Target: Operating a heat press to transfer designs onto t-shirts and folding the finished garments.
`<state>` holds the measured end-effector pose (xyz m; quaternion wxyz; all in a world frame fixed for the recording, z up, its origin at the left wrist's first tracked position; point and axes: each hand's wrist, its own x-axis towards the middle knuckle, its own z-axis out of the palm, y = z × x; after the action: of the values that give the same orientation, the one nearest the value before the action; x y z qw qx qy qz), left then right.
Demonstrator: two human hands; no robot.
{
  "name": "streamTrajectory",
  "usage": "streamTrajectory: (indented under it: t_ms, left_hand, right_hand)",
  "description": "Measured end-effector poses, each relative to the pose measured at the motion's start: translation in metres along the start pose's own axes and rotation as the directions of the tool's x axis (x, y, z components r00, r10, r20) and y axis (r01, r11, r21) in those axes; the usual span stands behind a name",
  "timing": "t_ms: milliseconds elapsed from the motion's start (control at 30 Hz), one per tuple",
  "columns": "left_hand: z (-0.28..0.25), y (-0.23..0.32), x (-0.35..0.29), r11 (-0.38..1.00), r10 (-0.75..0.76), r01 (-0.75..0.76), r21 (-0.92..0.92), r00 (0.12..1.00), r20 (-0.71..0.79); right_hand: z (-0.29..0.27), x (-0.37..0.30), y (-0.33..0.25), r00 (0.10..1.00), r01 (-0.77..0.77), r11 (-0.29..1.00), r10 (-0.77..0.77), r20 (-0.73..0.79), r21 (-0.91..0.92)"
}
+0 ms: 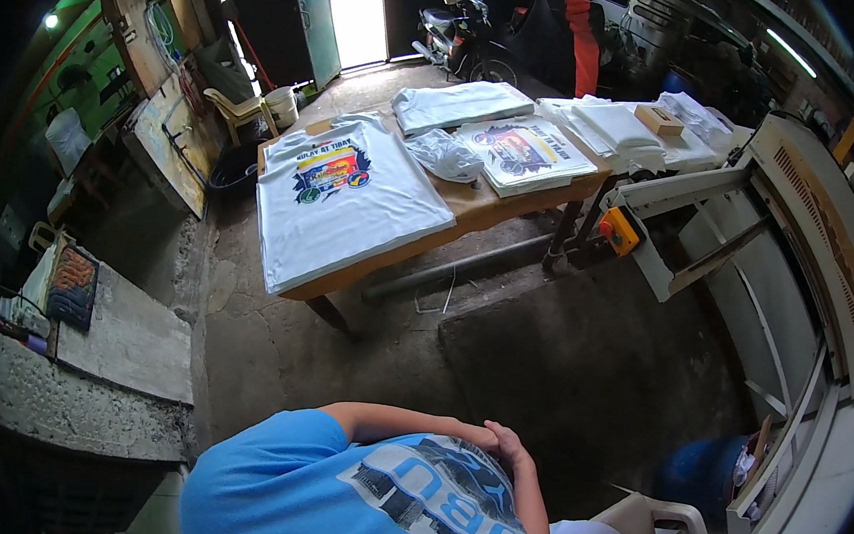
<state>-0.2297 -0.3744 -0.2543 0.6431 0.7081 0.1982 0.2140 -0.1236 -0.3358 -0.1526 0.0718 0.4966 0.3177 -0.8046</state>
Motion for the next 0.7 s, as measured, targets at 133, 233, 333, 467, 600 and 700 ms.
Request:
streamTrajectory:
  t_ms: [133,233,333,467,600,700]
  left_hand:
    - [0.004,0.033,-0.008,0.999,0.026,-0.029,-0.033,0.997,-0.069]
    - [0.001,0.038,0.006,0.999,0.033,-0.033,-0.004,0.994,-0.1]
    - [0.001,0.048,0.014,0.999,0.028,-0.024,0.033,0.991,-0.133]
    - [-0.002,0.056,0.043,0.996,0.024,-0.012,0.085,0.991,-0.133]
    - [0.002,0.065,0.056,0.992,-0.008,0.028,0.123,0.987,-0.158]
    - [0.001,0.073,0.076,0.986,-0.022,0.044,0.16,0.99,-0.137]
  right_hand:
    - [-0.024,0.005,0.004,0.996,0.068,0.995,-0.063,0.06,-0.075]
    - [-0.041,0.006,0.001,0.994,0.062,0.993,-0.053,0.095,-0.101]
    - [-0.054,0.008,-0.001,0.982,0.144,0.968,-0.116,0.146,-0.203]
    - [-0.08,-0.002,-0.001,0.981,0.18,0.963,-0.159,0.115,-0.202]
    - [-0.084,-0.023,-0.006,0.964,0.216,0.962,-0.183,0.193,-0.169]
    - [-0.094,-0.034,-0.006,0.951,0.263,0.96,-0.242,0.19,-0.094]
